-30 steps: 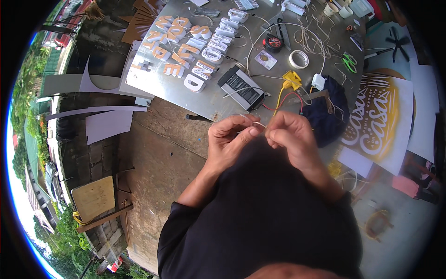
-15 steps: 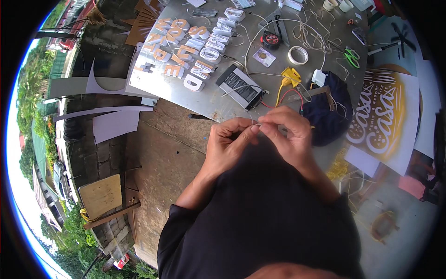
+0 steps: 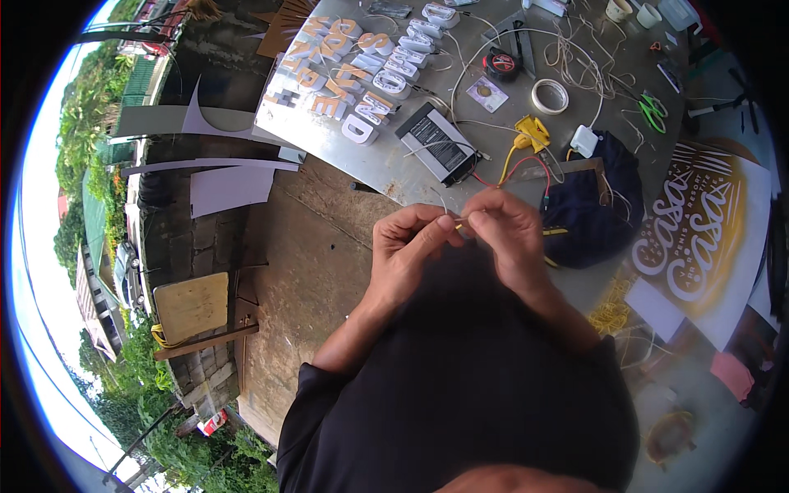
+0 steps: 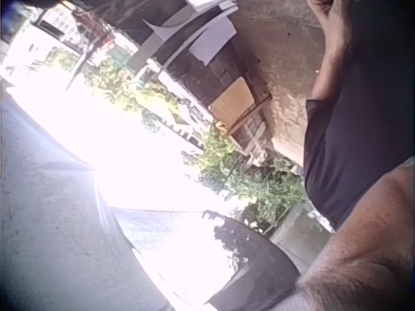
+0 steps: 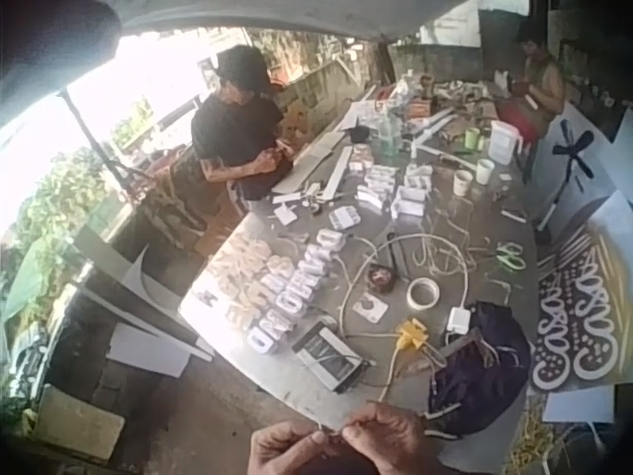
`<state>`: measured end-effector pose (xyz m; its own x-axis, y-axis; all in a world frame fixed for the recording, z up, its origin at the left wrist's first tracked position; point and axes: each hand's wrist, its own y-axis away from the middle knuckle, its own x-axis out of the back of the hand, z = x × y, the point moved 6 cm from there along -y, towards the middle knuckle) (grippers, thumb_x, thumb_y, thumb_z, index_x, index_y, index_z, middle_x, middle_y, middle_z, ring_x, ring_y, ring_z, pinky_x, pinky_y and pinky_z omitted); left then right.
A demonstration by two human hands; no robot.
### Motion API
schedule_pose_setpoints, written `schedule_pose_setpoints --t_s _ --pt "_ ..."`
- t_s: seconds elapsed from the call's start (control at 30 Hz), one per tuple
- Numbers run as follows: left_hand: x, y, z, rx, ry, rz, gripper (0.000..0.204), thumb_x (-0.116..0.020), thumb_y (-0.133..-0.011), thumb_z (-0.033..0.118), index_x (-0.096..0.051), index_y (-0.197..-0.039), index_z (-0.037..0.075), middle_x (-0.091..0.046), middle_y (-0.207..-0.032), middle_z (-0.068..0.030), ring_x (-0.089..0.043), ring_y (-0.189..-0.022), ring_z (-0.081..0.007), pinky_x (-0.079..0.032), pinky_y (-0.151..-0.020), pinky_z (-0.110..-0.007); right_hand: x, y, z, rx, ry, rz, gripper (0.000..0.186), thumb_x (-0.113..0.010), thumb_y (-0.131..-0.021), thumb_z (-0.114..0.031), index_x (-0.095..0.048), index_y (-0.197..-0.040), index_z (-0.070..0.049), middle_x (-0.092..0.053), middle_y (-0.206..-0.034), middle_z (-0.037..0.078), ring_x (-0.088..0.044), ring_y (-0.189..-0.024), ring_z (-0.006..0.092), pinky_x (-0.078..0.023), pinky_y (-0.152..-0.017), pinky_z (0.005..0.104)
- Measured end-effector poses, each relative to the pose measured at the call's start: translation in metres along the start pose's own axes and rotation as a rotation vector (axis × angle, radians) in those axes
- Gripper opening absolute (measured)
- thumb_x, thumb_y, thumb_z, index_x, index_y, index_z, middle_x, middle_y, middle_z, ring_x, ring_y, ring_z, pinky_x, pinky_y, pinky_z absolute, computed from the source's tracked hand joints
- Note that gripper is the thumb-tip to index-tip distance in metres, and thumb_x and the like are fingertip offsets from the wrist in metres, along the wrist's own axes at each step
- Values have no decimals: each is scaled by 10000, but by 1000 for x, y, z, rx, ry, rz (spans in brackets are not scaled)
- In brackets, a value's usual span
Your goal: Connecting wires for illuminated channel letters on a workbench.
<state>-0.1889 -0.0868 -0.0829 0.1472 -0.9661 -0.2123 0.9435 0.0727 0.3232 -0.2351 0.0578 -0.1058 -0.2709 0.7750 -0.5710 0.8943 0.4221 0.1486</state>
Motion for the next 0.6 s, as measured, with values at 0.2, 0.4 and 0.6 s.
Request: schedule_pose_setpoints --t_s 0.2,0.4,0.6 --pt "-16 6 1 -71 -102 153 136 -675 -998 101 -711 -1011 -30 -727 -839 -31 -622 -750 -69 -473 -673 -218 22 2 -3 44 19 -65 86 -580 -977 -4 -663 -981 -22 -624 -864 -16 -551 -808 31 -452 -730 220" --pt "-37 9 10 -73 -568 146 94 -692 -967 55 -719 -996 -30 -726 -823 -86 -697 -753 -122 -534 -677 -266 29 6 -10 -52 -148 21 77 -673 -982 -71 -696 -1030 -15 -658 -869 -5 -603 -823 42 -496 -783 211" --pt "-52 10 15 -240 -723 78 95 -713 -939 40 -742 -1009 -18 -731 -731 -88 -681 -687 -92 -505 -603 -247 38 3 -6 -82 49 -153 104 -742 -955 -89 -729 -1022 -11 -707 -864 8 -582 -687 38 -498 -672 203"
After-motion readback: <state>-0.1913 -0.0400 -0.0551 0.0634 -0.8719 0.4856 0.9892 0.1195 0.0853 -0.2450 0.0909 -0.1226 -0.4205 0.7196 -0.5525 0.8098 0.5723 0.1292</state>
